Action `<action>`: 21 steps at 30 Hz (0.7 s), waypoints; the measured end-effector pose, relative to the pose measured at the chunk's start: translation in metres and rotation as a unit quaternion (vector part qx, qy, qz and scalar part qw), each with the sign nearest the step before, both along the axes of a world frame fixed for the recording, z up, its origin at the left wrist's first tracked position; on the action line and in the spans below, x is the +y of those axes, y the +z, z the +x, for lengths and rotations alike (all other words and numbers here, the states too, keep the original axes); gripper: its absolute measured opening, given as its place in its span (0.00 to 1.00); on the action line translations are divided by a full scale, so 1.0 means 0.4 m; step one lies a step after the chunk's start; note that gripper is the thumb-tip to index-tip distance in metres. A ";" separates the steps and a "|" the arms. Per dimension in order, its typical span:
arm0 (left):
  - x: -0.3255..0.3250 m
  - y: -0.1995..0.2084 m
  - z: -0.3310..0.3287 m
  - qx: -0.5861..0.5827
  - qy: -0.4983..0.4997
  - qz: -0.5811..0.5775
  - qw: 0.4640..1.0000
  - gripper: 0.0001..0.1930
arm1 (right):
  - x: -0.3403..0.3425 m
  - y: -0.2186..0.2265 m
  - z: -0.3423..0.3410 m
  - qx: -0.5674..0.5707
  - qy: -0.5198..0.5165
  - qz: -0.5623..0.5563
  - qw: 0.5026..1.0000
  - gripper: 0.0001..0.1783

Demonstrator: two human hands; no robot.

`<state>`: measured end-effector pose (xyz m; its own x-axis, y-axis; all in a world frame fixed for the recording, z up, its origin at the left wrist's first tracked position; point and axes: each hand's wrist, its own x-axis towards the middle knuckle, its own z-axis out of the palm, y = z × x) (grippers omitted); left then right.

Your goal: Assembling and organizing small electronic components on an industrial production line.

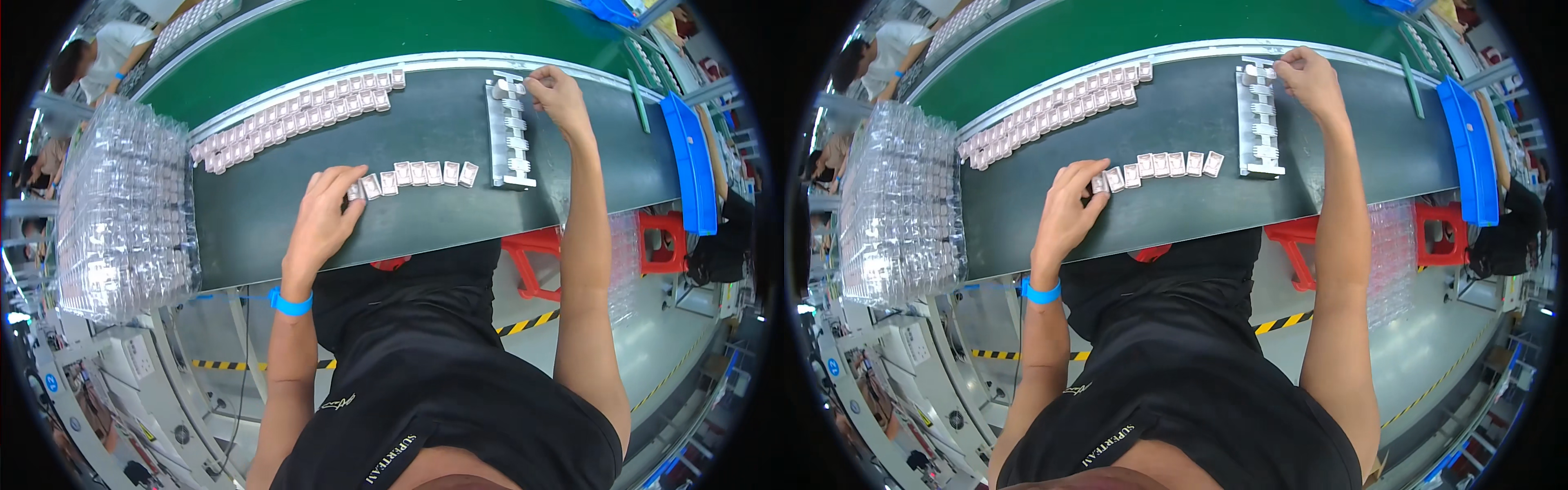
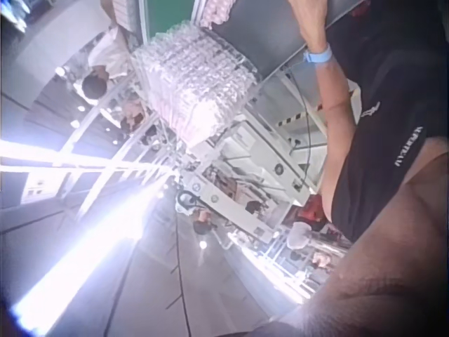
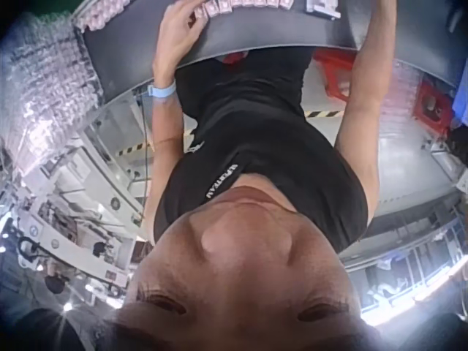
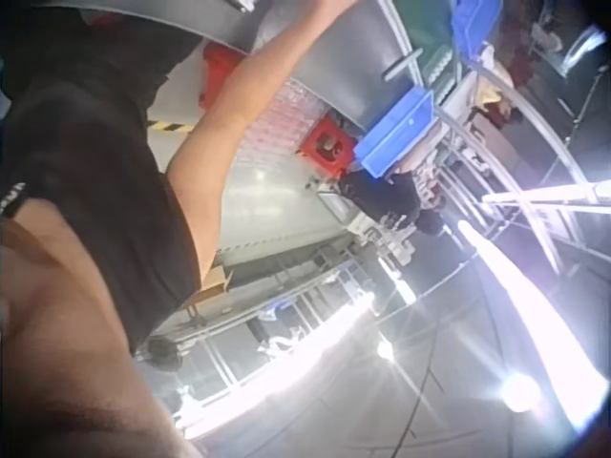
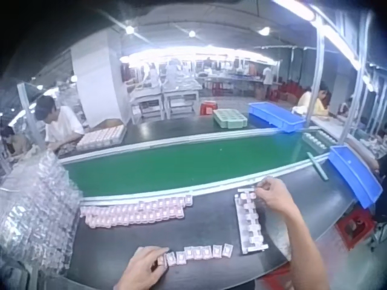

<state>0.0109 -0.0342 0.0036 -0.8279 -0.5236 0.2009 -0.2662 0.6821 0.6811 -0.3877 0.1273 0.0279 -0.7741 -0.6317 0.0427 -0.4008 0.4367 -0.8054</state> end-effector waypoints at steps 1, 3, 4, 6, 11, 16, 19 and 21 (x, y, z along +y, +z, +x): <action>0.002 -0.003 -0.006 0.003 -0.011 -0.014 1.000 0.22 | -0.005 0.001 0.008 0.002 0.005 0.002 1.000 0.16; 0.006 -0.008 -0.008 -0.010 -0.008 -0.021 1.000 0.22 | -0.013 -0.006 0.019 -0.034 0.069 0.041 0.996 0.17; 0.005 -0.012 -0.007 -0.005 -0.011 -0.028 1.000 0.23 | -0.017 -0.015 0.024 -0.063 0.075 0.019 0.995 0.16; 0.008 -0.016 -0.007 0.002 -0.010 -0.033 0.999 0.23 | -0.017 -0.015 0.015 -0.060 0.089 0.015 0.994 0.16; 0.010 -0.018 0.007 0.039 0.018 0.008 0.999 0.26 | 0.000 0.010 -0.010 0.037 0.055 0.056 0.996 0.15; -0.007 -0.036 0.034 0.096 0.054 0.087 0.990 0.24 | -0.020 0.065 0.056 0.144 0.050 0.001 0.988 0.14; -0.005 -0.050 0.041 0.140 0.083 0.105 0.981 0.23 | -0.095 0.117 0.292 0.097 0.154 -0.031 0.983 0.11; 0.000 -0.056 0.042 0.174 0.118 0.071 0.975 0.24 | -0.143 0.057 0.395 0.170 0.303 -0.082 0.934 0.13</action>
